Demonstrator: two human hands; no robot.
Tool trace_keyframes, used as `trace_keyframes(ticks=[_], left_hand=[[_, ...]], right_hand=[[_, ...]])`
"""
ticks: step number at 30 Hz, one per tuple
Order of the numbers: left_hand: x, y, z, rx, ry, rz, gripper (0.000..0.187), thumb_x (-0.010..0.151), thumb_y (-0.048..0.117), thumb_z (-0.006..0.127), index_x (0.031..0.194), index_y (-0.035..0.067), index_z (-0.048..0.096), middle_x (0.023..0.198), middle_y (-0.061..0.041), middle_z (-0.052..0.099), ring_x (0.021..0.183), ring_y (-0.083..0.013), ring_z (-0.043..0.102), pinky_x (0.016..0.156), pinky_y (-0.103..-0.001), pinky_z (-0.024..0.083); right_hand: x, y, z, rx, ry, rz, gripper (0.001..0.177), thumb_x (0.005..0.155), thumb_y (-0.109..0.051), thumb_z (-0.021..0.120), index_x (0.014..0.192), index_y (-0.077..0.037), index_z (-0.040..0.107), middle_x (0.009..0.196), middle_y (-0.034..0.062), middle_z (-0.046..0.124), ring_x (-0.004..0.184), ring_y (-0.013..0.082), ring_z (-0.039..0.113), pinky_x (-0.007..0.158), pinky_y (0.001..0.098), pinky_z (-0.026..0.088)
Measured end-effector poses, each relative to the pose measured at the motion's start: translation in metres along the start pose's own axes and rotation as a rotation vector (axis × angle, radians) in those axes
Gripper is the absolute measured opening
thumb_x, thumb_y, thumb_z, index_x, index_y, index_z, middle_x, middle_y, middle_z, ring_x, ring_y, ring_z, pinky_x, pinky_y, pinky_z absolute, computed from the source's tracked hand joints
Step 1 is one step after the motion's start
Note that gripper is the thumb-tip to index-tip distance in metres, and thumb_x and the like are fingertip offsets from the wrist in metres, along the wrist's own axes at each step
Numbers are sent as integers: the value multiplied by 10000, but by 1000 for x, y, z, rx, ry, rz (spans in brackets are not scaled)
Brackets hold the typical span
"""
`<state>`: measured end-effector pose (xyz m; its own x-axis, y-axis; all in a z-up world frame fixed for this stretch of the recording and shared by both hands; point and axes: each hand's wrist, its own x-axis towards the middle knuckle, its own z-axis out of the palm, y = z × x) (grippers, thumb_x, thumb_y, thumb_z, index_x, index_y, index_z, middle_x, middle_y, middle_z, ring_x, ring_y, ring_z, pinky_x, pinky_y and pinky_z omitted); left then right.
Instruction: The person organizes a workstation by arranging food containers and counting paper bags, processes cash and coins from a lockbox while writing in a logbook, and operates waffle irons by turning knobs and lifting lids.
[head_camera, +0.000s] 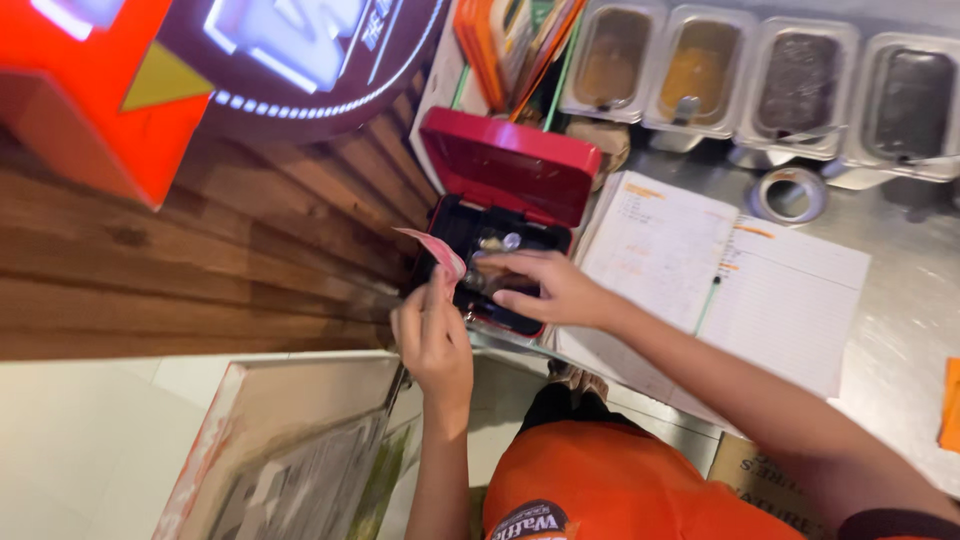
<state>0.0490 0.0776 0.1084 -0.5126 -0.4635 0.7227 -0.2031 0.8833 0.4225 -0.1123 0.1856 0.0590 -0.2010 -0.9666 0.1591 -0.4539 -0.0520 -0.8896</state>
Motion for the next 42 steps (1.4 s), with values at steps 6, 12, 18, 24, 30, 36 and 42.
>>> trace_keyframes(ticks=[6, 12, 18, 24, 30, 36, 42], left_hand=[[-5, 46, 28, -208, -380, 245, 224, 892, 20, 691, 1117, 26, 685, 1072, -86, 641, 959, -295, 599, 849, -425, 496], [-6, 85, 38, -468, -633, 289, 349, 810, 152, 790, 1110, 8, 686, 1105, -118, 617, 1030, -334, 566, 922, -493, 424], [-11, 107, 45, -670, -465, -61, 407, 855, 87, 759, 1193, -35, 569, 1184, -197, 579, 1124, -377, 559, 982, -463, 445], [-23, 120, 57, -1048, -994, -616, 219, 952, 136, 688, 1129, 15, 642, 960, -146, 740, 815, -172, 716, 711, -313, 558], [-23, 123, 65, -955, -982, -161, 202, 915, 107, 740, 1046, -13, 642, 918, -168, 707, 814, -240, 724, 702, -350, 559], [-24, 141, 71, -795, -973, -44, 165, 930, 112, 656, 1063, 17, 631, 938, -170, 706, 807, -362, 703, 670, -425, 539], [-29, 139, 70, -715, -1012, 32, 102, 953, 117, 658, 1034, 55, 661, 886, -169, 690, 798, -388, 679, 666, -463, 521]], right_hand=[[-33, -24, 0, 966, 440, 174, 597, 1031, -232, 564, 1560, -51, 353, 1498, 131, 522, 1273, 170, 578, 1106, 344, 462], [-80, -29, -12, 1069, 781, 340, 551, 1090, -342, 416, 1525, -10, 486, 1318, 242, 647, 1036, 213, 667, 949, 368, 545], [-127, -55, -8, 603, 778, 253, 521, 1111, -320, 385, 1503, 8, 480, 1519, 131, 546, 1285, 177, 585, 1092, 342, 468], [-146, -70, -9, 786, 892, 194, 458, 1050, -273, 426, 1446, -43, 432, 1487, 112, 516, 1373, 171, 513, 1122, 350, 433], [-169, -59, 0, 679, 992, 45, 357, 1127, -275, 438, 1113, 13, 648, 1360, 226, 648, 1311, 236, 583, 1089, 367, 501], [-171, -61, 7, 726, 1126, 75, 353, 1135, -288, 412, 1007, -17, 598, 1356, 245, 635, 1033, 139, 626, 854, 265, 535], [-176, -64, 3, 962, 1310, 148, 334, 1134, -314, 448, 963, -45, 549, 1225, 228, 678, 662, 40, 408, 601, 176, 443]])
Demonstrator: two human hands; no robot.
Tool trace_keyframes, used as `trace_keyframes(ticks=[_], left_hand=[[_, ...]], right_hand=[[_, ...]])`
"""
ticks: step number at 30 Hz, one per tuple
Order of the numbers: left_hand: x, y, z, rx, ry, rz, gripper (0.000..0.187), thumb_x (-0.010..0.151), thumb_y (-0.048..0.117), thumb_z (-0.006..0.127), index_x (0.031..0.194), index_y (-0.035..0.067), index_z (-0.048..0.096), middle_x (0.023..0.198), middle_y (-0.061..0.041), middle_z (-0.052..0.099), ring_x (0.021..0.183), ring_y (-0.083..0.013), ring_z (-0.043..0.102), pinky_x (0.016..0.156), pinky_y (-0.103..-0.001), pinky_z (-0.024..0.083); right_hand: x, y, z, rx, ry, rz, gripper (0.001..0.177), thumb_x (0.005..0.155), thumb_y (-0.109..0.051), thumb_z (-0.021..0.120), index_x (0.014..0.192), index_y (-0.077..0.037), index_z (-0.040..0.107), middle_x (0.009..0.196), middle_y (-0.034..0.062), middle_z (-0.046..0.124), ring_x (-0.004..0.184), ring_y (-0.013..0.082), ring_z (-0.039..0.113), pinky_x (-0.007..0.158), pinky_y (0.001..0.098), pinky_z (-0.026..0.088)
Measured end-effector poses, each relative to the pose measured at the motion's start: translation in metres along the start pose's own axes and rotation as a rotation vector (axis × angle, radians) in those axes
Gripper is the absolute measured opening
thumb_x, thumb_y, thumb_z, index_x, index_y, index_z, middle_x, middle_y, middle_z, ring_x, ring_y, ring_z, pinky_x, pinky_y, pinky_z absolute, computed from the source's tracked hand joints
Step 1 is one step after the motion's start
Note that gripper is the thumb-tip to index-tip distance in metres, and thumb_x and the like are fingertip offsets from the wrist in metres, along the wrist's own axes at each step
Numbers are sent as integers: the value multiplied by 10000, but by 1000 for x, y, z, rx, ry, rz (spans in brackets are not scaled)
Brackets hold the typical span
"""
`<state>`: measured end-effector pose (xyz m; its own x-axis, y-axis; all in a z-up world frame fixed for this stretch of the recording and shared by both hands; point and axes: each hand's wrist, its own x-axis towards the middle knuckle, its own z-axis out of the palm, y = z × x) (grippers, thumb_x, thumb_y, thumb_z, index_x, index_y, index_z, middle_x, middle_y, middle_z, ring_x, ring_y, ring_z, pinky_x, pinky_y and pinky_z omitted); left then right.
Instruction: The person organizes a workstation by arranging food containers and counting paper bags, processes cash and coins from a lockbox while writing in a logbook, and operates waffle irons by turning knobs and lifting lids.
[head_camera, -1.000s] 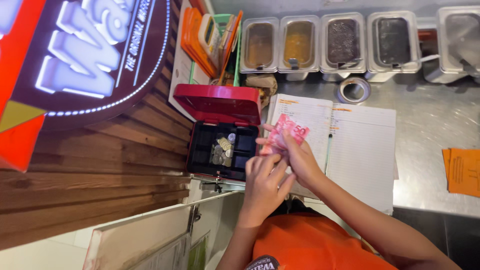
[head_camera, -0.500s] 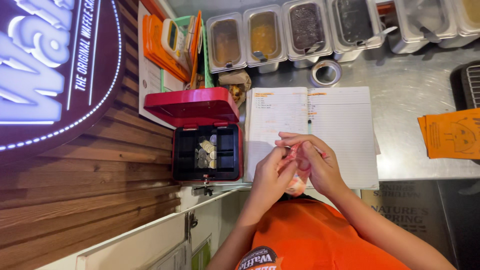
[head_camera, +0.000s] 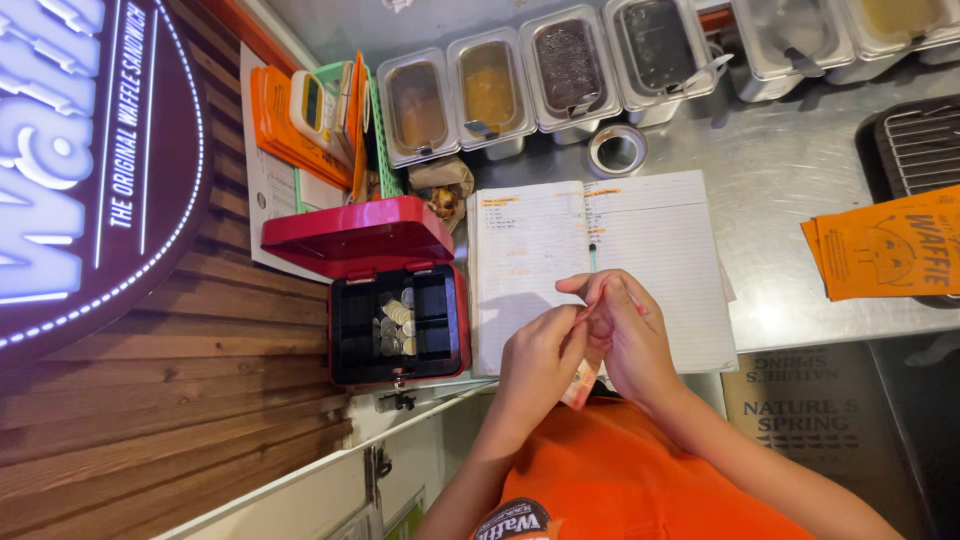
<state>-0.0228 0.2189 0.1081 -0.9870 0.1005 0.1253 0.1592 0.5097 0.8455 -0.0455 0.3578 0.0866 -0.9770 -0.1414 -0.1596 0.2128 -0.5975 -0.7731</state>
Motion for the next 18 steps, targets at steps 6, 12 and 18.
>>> trace_keyframes(ticks=[6, 12, 18], left_hand=[[-17, -7, -2, 115, 0, 32, 92, 968, 112, 644, 1031, 47, 660, 919, -152, 716, 804, -384, 677, 672, -461, 520], [-19, -8, 1, 287, 30, 111, 65, 950, 115, 648, 992, 69, 664, 849, -122, 700, 785, -345, 665, 715, -463, 513], [-6, 14, 0, -22, 82, 64, 135, 956, 146, 694, 1004, 28, 649, 916, -147, 700, 837, -352, 685, 694, -443, 535]], right_hand=[[7, -14, -6, 52, 26, -64, 322, 1107, -329, 447, 935, -66, 516, 1044, 162, 649, 789, 131, 545, 672, 300, 517], [4, -5, -12, 81, 27, -121, 337, 1161, -317, 443, 948, -62, 500, 983, 114, 575, 887, 205, 593, 911, 372, 527], [-10, -5, 5, -98, 10, -64, 360, 1125, -323, 378, 894, -72, 494, 1040, 141, 660, 747, 107, 537, 694, 278, 513]])
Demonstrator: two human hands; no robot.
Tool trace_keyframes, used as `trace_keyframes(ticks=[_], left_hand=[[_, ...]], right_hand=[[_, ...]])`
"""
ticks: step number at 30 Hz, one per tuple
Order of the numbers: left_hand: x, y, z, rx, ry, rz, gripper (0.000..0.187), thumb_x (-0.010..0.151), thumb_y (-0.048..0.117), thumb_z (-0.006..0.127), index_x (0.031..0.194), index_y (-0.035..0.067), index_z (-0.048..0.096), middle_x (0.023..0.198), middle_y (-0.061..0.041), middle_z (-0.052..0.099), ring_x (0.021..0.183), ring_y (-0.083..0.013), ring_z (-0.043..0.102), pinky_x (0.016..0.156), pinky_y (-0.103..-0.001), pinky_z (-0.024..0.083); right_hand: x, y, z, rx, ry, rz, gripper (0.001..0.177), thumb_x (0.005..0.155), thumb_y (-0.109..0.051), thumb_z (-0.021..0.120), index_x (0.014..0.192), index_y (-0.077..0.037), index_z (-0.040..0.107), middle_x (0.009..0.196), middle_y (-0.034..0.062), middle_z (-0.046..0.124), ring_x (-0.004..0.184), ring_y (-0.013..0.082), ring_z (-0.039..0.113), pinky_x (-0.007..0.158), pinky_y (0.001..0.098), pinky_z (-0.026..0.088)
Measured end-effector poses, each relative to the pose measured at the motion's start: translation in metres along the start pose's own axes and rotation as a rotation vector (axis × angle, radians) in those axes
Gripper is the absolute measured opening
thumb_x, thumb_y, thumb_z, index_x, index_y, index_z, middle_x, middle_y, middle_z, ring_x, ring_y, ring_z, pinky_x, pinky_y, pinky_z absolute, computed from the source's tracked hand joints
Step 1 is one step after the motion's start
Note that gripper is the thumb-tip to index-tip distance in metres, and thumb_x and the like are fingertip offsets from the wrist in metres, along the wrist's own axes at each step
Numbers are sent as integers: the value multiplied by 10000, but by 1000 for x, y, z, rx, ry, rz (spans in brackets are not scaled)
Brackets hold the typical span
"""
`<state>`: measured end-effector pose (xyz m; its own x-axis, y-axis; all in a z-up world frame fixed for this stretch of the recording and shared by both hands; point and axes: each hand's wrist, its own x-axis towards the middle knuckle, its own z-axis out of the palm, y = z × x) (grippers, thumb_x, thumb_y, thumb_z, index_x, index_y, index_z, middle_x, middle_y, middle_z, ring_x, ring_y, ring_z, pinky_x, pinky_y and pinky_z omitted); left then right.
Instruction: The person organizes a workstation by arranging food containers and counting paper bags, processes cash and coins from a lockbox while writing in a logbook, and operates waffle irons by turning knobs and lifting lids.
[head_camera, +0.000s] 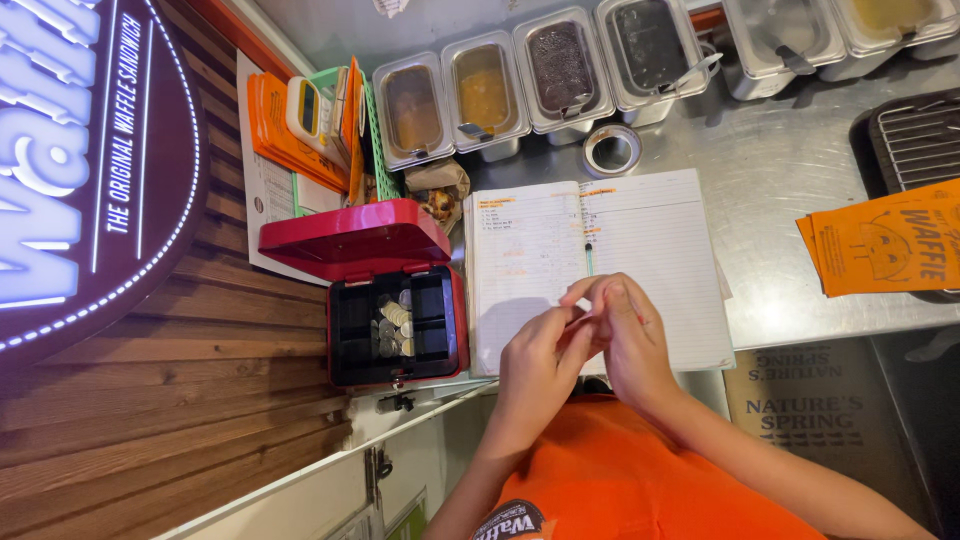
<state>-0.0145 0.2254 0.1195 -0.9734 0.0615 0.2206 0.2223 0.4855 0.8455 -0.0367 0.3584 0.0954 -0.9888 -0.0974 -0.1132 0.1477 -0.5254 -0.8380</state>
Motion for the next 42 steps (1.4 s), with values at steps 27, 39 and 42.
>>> trace_keyframes(ticks=[27, 39, 42], left_hand=[[-38, -54, 22, 333, -188, 57, 32, 960, 101, 616, 957, 70, 621, 795, -147, 673, 709, -385, 644, 629, -501, 491], [-41, -93, 38, -368, -129, -566, 432, 1100, 314, 465, 830, -13, 549, 574, -111, 627, 438, -156, 566, 428, -293, 461], [-42, -108, 38, -528, -79, -680, 414, 1083, 339, 447, 876, -1, 560, 587, -112, 649, 418, -153, 569, 417, -275, 455]], right_hand=[[11, 18, -53, 319, 201, -63, 210, 1131, -264, 486, 1060, -75, 543, 892, 49, 546, 778, 149, 517, 853, 334, 500], [0, 52, -64, -365, 86, 180, 504, 942, -35, 636, 1411, -19, 451, 966, 84, 683, 820, 118, 650, 736, 281, 558], [0, 55, -67, -402, 56, 225, 490, 938, -45, 626, 1393, -18, 448, 962, 74, 698, 799, 113, 664, 728, 269, 574]])
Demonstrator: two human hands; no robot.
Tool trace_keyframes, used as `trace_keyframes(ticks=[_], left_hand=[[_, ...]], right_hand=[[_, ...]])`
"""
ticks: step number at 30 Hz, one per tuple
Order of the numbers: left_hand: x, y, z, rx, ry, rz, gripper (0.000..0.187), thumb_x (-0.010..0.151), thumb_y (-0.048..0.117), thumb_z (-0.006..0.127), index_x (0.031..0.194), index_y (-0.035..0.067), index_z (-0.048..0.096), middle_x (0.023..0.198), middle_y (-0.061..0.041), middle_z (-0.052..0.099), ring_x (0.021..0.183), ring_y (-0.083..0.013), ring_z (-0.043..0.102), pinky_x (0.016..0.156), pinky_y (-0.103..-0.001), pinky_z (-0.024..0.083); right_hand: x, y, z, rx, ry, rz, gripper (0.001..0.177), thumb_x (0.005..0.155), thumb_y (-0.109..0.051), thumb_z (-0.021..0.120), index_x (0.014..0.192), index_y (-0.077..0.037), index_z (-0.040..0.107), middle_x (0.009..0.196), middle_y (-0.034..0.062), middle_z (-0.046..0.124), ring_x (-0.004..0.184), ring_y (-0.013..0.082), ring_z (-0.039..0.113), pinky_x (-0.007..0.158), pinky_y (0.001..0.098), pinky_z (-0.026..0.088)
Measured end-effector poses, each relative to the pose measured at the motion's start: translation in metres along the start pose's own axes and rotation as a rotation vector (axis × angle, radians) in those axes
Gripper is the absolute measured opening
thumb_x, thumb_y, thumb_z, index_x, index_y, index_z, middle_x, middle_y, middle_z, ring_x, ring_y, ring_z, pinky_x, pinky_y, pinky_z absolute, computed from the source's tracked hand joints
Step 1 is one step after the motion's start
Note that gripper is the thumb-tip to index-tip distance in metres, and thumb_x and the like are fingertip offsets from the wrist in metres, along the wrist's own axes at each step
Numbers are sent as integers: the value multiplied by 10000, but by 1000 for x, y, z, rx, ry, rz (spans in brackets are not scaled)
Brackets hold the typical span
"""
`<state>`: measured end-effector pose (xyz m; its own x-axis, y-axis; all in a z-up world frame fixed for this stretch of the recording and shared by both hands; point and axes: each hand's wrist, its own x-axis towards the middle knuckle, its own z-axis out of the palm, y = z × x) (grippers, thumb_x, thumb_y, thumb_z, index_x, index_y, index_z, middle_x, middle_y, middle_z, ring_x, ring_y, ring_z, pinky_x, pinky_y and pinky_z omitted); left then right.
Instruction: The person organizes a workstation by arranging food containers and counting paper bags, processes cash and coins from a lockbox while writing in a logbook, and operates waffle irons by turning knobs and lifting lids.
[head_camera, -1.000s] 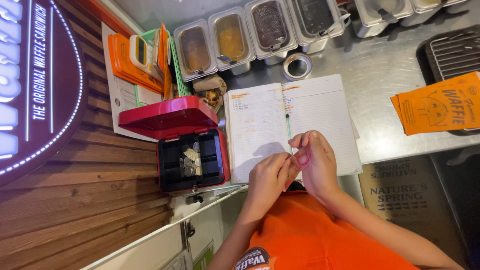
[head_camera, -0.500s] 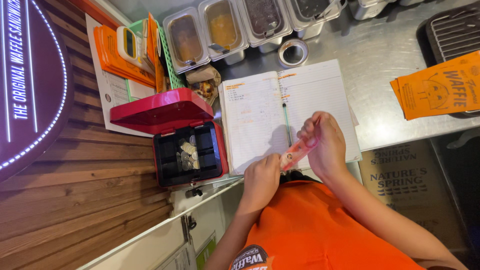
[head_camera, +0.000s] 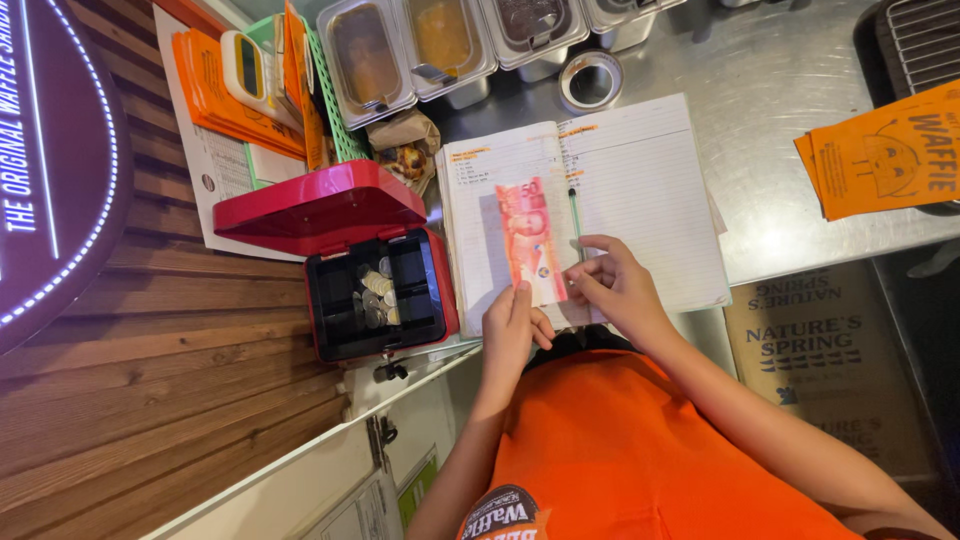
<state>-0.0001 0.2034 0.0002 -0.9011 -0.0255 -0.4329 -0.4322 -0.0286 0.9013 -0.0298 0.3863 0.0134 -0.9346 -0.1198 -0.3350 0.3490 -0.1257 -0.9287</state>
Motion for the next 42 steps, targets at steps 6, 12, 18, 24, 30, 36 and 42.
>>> trace_keyframes(ticks=[6, 12, 18, 24, 30, 36, 42], left_hand=[[4, 9, -7, 90, 87, -55, 427, 1051, 408, 466, 933, 25, 614, 597, -108, 678, 428, -143, 595, 421, -273, 455], [-16, 42, -20, 459, 145, -65, 357, 1006, 378, 575, 927, 33, 527, 566, -132, 635, 419, -201, 627, 399, -329, 491], [-21, 88, -32, 865, 414, 621, 199, 966, 138, 722, 860, 33, 592, 730, -130, 586, 626, -302, 577, 583, -391, 454], [25, 139, -56, 1107, 832, 1044, 310, 1014, 119, 717, 1316, 85, 656, 1390, -116, 576, 1378, -349, 517, 1259, -640, 295], [55, 150, -69, 1230, 742, 874, 653, 980, 269, 750, 1533, 28, 500, 1596, -232, 416, 1491, -456, 321, 1177, -731, 59], [55, 129, -86, 1148, 796, 884, 429, 1013, 179, 742, 1425, 136, 632, 1398, -105, 563, 1454, -361, 469, 1294, -694, 120], [11, 81, -87, 1226, 958, 942, 125, 1016, 182, 804, 1124, 197, 742, 1147, -66, 553, 1142, -286, 525, 1106, -506, 373]], right_hand=[[-1, 14, -3, -7, -54, 48, 329, 982, -56, 591, 1303, 6, 561, 931, 86, 681, 755, 129, 665, 694, 279, 587], [-7, 22, -9, -49, -68, 39, 276, 997, -76, 567, 1264, -11, 588, 905, 86, 692, 726, 130, 685, 667, 279, 599], [-15, 21, -17, -78, -42, 33, 235, 1005, -104, 561, 1209, -18, 639, 877, 68, 692, 698, 113, 661, 648, 263, 580], [-23, 23, -17, -74, -47, 43, 224, 1021, -139, 551, 1179, -24, 660, 889, 35, 704, 773, 71, 655, 674, 240, 557], [-26, 24, -19, -67, -22, 52, 210, 1018, -135, 568, 1145, -16, 686, 875, 40, 703, 724, 80, 611, 677, 249, 545], [-25, 29, -26, 30, 17, 37, 197, 1005, -92, 569, 1138, 0, 682, 882, 33, 679, 732, 91, 610, 692, 252, 546], [-18, 21, -31, 22, 38, -25, 221, 1009, -89, 531, 1150, -15, 685, 918, 36, 690, 784, 84, 629, 736, 241, 555]])
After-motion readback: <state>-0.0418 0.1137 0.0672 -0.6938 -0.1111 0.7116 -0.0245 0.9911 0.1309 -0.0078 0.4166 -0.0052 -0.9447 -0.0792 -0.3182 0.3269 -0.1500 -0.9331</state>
